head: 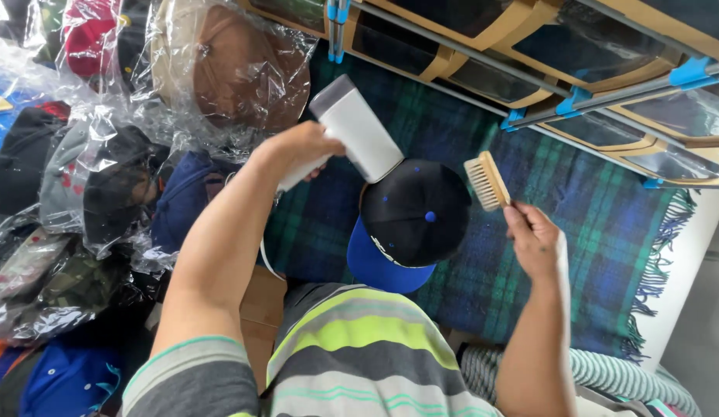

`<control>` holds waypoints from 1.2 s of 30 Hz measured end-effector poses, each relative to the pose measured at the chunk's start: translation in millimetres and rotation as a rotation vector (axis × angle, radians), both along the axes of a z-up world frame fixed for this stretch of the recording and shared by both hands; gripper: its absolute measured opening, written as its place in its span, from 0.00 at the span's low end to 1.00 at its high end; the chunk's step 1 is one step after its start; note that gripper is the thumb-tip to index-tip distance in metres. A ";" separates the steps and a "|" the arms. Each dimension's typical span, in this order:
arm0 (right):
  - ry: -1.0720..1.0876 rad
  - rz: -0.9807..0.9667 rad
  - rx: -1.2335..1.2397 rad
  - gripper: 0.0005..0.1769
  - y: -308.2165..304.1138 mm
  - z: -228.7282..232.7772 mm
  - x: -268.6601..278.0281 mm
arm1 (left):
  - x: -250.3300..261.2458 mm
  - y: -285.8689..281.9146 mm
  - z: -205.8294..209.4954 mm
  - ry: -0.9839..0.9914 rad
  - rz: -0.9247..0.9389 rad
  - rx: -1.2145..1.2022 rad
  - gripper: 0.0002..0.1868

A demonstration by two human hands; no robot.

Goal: Cleaning a baseball cap using a brush and a hair dryer to remove dust and debris

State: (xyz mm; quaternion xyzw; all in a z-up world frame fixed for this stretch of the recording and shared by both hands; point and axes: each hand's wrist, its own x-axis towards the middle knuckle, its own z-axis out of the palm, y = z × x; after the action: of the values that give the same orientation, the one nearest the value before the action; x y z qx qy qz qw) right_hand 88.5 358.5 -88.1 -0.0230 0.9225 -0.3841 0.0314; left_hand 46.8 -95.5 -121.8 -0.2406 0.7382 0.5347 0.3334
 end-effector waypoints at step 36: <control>-0.176 -0.407 -0.454 0.19 -43.8 -67.5 26.2 | 38.3 36.6 31.6 0.273 0.253 -0.037 0.18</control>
State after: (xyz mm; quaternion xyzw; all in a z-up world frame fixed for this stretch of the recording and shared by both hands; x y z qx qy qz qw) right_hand 114.7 314.7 -155.6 0.1891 0.7926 -0.5790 0.0274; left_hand 85.1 -58.9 -90.2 -0.2628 0.7503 0.5863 0.1555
